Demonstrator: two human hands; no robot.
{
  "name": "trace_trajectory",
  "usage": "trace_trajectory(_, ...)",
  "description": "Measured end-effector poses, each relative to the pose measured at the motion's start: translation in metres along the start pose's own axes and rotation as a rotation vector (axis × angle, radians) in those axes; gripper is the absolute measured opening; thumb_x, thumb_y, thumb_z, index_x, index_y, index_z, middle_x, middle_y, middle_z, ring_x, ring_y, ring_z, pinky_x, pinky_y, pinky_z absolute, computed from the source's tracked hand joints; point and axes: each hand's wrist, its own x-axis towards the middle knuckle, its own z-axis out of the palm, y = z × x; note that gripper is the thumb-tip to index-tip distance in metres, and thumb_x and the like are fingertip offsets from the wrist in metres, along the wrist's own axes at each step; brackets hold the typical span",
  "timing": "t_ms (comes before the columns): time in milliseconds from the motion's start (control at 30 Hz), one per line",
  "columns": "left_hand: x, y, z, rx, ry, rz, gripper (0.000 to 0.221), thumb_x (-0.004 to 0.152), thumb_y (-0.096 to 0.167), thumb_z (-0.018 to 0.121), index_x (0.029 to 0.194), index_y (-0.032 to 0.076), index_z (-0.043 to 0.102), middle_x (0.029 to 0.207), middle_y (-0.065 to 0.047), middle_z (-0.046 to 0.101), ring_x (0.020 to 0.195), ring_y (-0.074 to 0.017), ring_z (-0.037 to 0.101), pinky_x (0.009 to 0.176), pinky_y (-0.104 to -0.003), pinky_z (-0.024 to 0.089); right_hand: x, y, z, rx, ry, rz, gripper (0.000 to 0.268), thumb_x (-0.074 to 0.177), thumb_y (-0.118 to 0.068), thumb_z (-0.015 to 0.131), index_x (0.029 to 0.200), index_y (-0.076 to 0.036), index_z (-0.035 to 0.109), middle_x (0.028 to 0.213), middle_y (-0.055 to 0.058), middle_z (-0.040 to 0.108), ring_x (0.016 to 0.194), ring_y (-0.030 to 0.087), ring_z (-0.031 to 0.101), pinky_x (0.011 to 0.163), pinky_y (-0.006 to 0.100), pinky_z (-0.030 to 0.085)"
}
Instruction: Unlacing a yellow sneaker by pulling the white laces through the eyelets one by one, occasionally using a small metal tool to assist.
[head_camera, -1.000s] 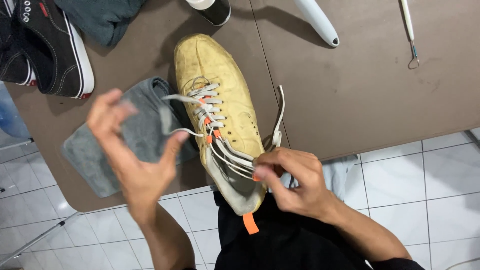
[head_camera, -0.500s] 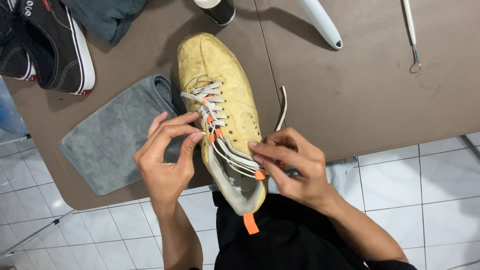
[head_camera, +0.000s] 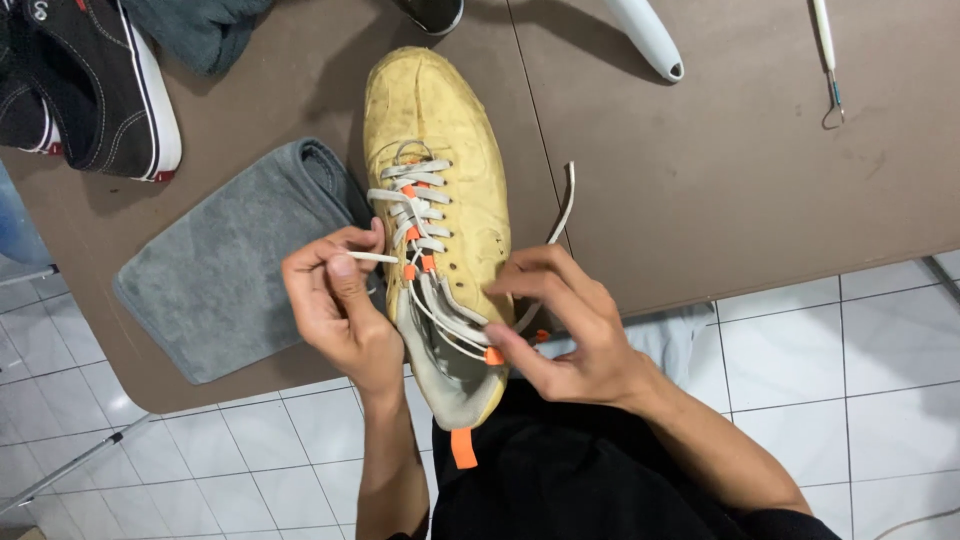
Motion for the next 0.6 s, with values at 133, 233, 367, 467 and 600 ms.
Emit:
trace_trajectory(133, 0.003, -0.006, 0.003, -0.106, 0.136, -0.014, 0.019, 0.112, 0.016, 0.036, 0.111, -0.002, 0.040, 0.097, -0.023, 0.057, 0.090, -0.0375, 0.073, 0.094, -0.052, 0.063, 0.014, -0.006, 0.001, 0.019, -0.080, -0.006, 0.039, 0.080, -0.009, 0.085, 0.115, 0.001, 0.072, 0.096, 0.018, 0.066, 0.072, 0.029, 0.064, 0.066, 0.040, 0.058)
trace_trajectory(233, 0.010, -0.010, -0.005, -0.175, 0.171, -0.078, 0.020, 0.112, 0.021, 0.036, 0.115, 0.002, 0.040, 0.098, -0.021, 0.057, 0.084, -0.0390, 0.075, 0.089, -0.050, 0.066, 0.016, -0.006, 0.001, 0.062, -0.070, 0.019, 0.034, 0.076, -0.001, 0.085, 0.108, 0.003, 0.074, 0.092, 0.018, 0.067, 0.065, 0.024, 0.062, 0.059, 0.034, 0.058)
trace_trajectory(367, 0.025, -0.014, -0.016, -0.296, 0.184, -0.168, 0.017, 0.112, 0.026, 0.037, 0.118, 0.010, 0.039, 0.100, -0.022, 0.061, 0.075, -0.0438, 0.075, 0.073, -0.046, 0.070, 0.022, -0.007, 0.000, 0.168, -0.071, 0.055, 0.028, 0.072, 0.007, 0.085, 0.098, 0.004, 0.075, 0.083, 0.016, 0.067, 0.056, 0.018, 0.060, 0.051, 0.030, 0.058)
trace_trajectory(467, 0.039, 0.012, -0.015, -0.206, 0.195, -0.185, 0.024, 0.107, 0.032, 0.052, 0.109, 0.009, 0.043, 0.090, -0.017, 0.059, 0.060, -0.0316, 0.063, 0.057, -0.046, 0.069, 0.018, -0.008, -0.007, 0.097, -0.192, 0.064, 0.026, 0.085, -0.006, 0.083, 0.104, 0.006, 0.069, 0.096, 0.014, 0.059, 0.057, 0.015, 0.053, 0.053, 0.022, 0.052)
trace_trajectory(600, 0.061, 0.022, -0.034, -0.160, 0.205, -0.057, 0.029, 0.107, 0.039, 0.059, 0.111, 0.013, 0.046, 0.085, -0.013, 0.052, 0.051, -0.0326, 0.059, 0.054, -0.040, 0.061, 0.013, -0.007, -0.005, 0.101, -0.173, 0.043, 0.025, 0.086, -0.004, 0.083, 0.102, 0.006, 0.067, 0.098, 0.016, 0.059, 0.052, 0.012, 0.055, 0.052, 0.020, 0.054)
